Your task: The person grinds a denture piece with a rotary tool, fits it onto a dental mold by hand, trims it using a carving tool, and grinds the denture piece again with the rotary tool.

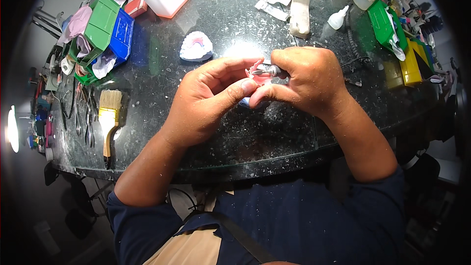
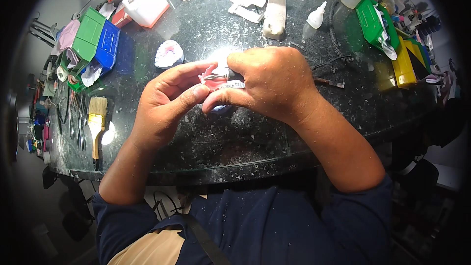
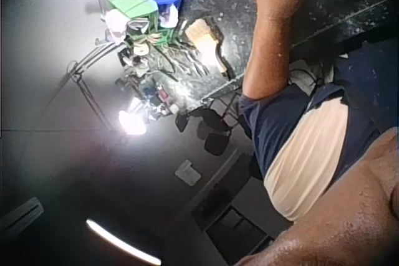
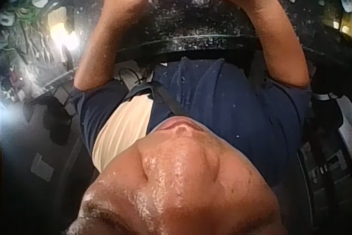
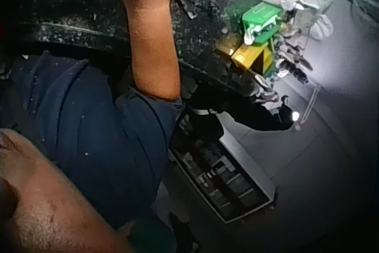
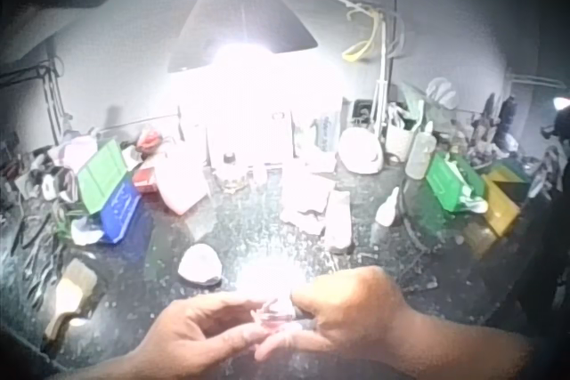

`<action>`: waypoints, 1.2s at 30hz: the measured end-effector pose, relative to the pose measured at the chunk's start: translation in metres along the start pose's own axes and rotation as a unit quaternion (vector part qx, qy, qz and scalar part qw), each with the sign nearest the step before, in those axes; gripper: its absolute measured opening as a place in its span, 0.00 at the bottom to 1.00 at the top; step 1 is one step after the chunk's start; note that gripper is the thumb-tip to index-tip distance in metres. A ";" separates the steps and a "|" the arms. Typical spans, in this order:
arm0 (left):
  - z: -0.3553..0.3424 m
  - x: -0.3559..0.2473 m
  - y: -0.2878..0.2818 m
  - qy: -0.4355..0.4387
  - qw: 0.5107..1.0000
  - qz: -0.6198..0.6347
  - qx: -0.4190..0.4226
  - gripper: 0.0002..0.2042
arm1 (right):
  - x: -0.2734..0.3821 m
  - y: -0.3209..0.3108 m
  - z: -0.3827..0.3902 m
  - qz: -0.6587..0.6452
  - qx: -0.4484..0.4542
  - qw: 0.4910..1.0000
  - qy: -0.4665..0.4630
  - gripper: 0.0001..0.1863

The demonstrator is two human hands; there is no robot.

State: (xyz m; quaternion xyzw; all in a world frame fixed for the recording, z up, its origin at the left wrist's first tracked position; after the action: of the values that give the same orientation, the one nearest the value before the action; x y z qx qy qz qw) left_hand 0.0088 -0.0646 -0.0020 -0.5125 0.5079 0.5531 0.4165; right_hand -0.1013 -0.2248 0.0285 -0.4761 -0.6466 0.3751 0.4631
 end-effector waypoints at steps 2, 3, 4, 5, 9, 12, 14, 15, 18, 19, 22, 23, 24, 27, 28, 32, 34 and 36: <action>0.000 0.000 -0.001 -0.003 1.000 -0.003 -0.002 0.22 | 0.000 -0.001 0.000 0.002 0.005 1.000 0.000 0.35; -0.001 0.000 0.000 -0.008 1.000 -0.002 0.003 0.22 | 0.000 -0.002 -0.001 0.004 0.009 1.000 -0.001 0.35; -0.001 0.000 0.000 -0.012 1.000 -0.001 0.007 0.22 | 0.001 -0.002 -0.001 0.004 0.009 1.000 -0.001 0.35; -0.001 0.000 0.000 -0.012 1.000 -0.001 0.007 0.22 | 0.001 -0.002 -0.001 0.006 0.009 1.000 0.003 0.35; -0.001 -0.001 0.001 -0.006 1.000 0.002 0.003 0.22 | 0.000 0.001 0.000 0.012 0.003 1.000 -0.003 0.35; -0.001 0.000 0.000 -0.006 1.000 0.004 0.003 0.22 | 0.000 0.000 0.001 0.012 0.006 1.000 0.003 0.34; 0.000 0.001 -0.001 -0.006 1.000 0.007 0.002 0.22 | 0.002 -0.003 -0.001 0.010 0.008 1.000 0.002 0.34; 0.000 0.001 -0.001 -0.006 1.000 0.002 0.002 0.22 | 0.002 -0.003 -0.002 0.008 0.010 1.000 0.001 0.34; -0.001 0.000 0.000 -0.008 1.000 -0.002 0.002 0.22 | 0.001 -0.001 0.000 0.008 -0.001 1.000 0.001 0.34; -0.001 0.000 0.000 -0.011 1.000 -0.001 0.000 0.22 | 0.000 0.000 0.000 0.008 -0.001 1.000 0.001 0.34; -0.001 -0.001 0.000 -0.014 1.000 -0.012 -0.002 0.22 | 0.000 0.000 0.000 0.009 -0.003 1.000 -0.001 0.34; -0.001 0.000 0.000 -0.014 1.000 -0.012 -0.002 0.22 | 0.001 -0.001 0.000 0.008 -0.003 1.000 0.001 0.34; -0.001 -0.001 0.000 -0.010 1.000 -0.013 0.000 0.22 | 0.001 -0.001 0.000 0.007 -0.003 1.000 0.002 0.35; -0.002 0.000 0.000 -0.005 1.000 -0.002 0.004 0.22 | -0.001 0.001 0.001 0.012 -0.008 1.000 -0.003 0.36; -0.001 0.001 0.000 -0.005 1.000 0.011 0.005 0.22 | 0.000 -0.001 0.000 0.011 -0.008 1.000 -0.003 0.36; -0.002 0.004 -0.002 0.004 0.998 0.057 0.018 0.23 | -0.001 -0.010 -0.001 0.015 -0.002 1.000 0.007 0.38; -0.003 0.004 0.000 0.006 0.998 0.063 0.010 0.23 | -0.002 -0.010 0.000 0.021 0.001 1.000 0.009 0.39; -0.002 0.008 -0.001 0.006 0.998 0.064 0.005 0.22 | -0.001 -0.007 -0.001 0.007 0.016 1.000 0.008 0.38</action>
State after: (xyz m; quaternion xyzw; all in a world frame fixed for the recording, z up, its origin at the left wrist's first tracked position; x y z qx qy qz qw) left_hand 0.0094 -0.0664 -0.0098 -0.4799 0.5447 0.5732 0.3801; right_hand -0.1020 -0.2280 0.0354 -0.4762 -0.6335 0.3845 0.4733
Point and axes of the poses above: each hand's wrist, its own z-axis away from the middle knuckle, its own y-axis out of the palm, x = y × z, the point moved 6 cm from there along -z, towards the middle knuckle, and after that the axes turned 14 degrees about x, right-handed, at the moved point
